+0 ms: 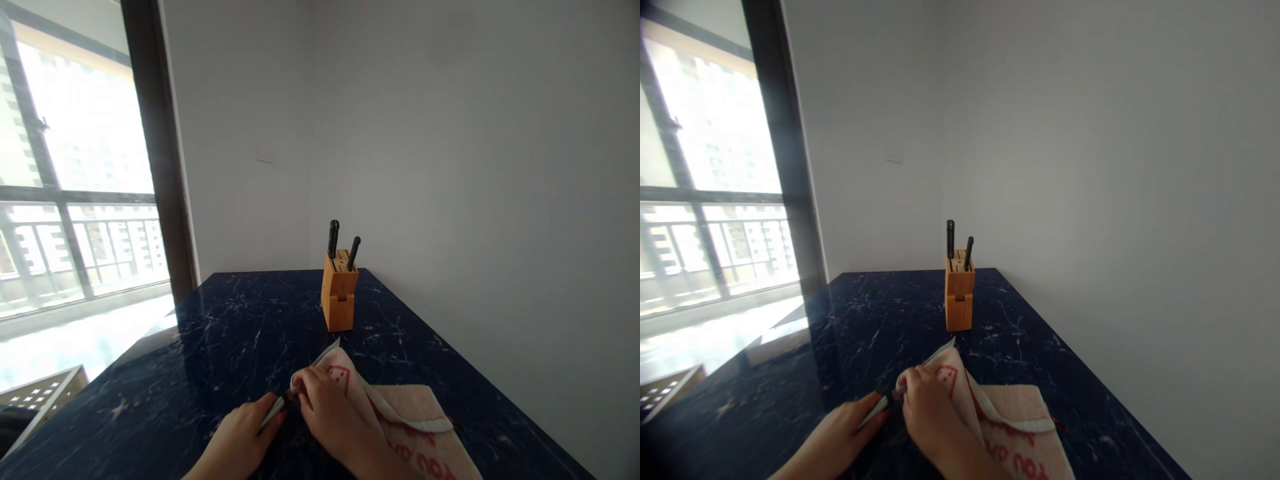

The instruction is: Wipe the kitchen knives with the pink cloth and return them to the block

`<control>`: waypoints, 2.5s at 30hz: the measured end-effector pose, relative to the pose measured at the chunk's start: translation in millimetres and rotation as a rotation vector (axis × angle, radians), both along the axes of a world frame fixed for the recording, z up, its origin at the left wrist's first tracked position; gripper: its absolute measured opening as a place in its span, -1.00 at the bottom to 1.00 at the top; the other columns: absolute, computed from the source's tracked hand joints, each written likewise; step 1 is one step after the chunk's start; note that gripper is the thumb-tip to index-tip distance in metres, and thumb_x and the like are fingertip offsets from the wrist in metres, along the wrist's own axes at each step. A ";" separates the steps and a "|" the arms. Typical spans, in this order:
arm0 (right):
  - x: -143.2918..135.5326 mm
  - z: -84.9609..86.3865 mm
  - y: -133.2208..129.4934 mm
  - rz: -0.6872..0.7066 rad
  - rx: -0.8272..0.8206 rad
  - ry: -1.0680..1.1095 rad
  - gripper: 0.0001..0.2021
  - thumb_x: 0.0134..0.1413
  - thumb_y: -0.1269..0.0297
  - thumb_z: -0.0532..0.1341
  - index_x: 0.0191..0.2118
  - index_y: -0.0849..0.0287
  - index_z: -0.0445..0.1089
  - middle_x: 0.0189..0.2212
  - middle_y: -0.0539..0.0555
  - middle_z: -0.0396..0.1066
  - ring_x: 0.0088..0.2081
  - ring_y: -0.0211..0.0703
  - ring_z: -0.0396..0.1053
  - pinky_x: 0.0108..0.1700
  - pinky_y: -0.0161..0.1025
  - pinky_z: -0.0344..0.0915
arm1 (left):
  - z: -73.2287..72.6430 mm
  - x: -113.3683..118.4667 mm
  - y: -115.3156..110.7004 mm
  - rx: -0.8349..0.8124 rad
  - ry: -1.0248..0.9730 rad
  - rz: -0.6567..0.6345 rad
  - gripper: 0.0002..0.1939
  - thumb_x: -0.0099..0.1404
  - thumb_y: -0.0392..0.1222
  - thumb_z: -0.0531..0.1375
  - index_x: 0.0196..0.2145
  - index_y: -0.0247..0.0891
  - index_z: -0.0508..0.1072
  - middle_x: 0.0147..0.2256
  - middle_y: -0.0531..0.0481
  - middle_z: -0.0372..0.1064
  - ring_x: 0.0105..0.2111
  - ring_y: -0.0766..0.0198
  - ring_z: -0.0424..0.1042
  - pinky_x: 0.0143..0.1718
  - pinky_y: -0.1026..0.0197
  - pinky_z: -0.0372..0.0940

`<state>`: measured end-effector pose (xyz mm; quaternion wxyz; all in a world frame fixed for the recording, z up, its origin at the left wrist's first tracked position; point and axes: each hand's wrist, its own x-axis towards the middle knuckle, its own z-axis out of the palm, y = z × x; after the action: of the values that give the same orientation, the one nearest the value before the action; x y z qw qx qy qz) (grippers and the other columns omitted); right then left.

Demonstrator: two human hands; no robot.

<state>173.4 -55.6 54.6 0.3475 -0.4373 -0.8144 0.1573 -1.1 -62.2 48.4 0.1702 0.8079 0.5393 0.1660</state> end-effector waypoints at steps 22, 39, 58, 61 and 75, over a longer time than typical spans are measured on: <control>63.2 -8.2 57.1 -0.358 0.091 0.161 -0.83 -0.03 0.48 -0.04 -0.33 0.12 0.22 -0.35 0.03 0.34 -0.27 -0.20 0.33 -0.19 -0.28 0.19 | -1.9 -0.8 -2.7 0.062 0.044 -0.025 -0.71 0.31 -0.05 -0.09 -0.28 -0.18 0.37 -0.41 -0.01 0.47 -0.36 0.18 0.46 -0.39 0.29 0.17; 39.0 -9.4 37.5 -0.281 -0.010 -0.020 -0.76 -0.18 0.62 0.00 -0.41 0.13 0.21 -0.44 0.00 0.32 -0.36 -0.25 0.28 -0.32 -0.36 0.12 | -3.9 -3.0 0.9 0.000 -0.009 0.013 -0.71 0.30 -0.04 -0.08 -0.33 -0.17 0.38 -0.42 0.02 0.46 -0.38 0.21 0.45 -0.40 0.31 0.16; -4.1 -2.9 -4.3 -0.019 -0.031 0.061 -0.79 0.00 0.54 0.01 -0.29 0.13 0.28 -0.31 0.01 0.35 -0.21 -0.25 0.28 -0.10 -0.30 0.12 | -6.4 -1.6 2.0 0.022 0.011 -0.003 -0.76 0.31 -0.09 -0.06 -0.30 -0.14 0.38 -0.39 0.05 0.48 -0.36 0.24 0.45 -0.39 0.33 0.14; -3.5 -4.7 -3.4 -0.022 -0.052 0.054 -0.76 -0.05 0.58 0.01 -0.31 0.13 0.28 -0.32 0.00 0.36 -0.22 -0.27 0.29 -0.13 -0.33 0.14 | -5.8 -1.6 2.2 0.023 0.013 -0.001 -0.75 0.31 -0.10 -0.06 -0.30 -0.14 0.38 -0.39 0.04 0.48 -0.35 0.23 0.45 -0.39 0.33 0.14; -6.7 -8.7 -3.2 -0.065 -0.051 -0.002 -0.77 -0.13 0.59 0.03 -0.37 0.13 0.25 -0.36 -0.01 0.35 -0.26 -0.23 0.29 -0.18 -0.31 0.15 | -5.9 -1.2 2.5 0.021 0.011 0.009 -0.74 0.30 -0.07 -0.06 -0.31 -0.14 0.38 -0.39 0.03 0.47 -0.34 0.21 0.45 -0.36 0.31 0.15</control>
<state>166.6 -58.8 45.9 0.3401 -0.4723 -0.7960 0.1662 -2.3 -59.7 42.5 0.1577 0.8080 0.5422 0.1679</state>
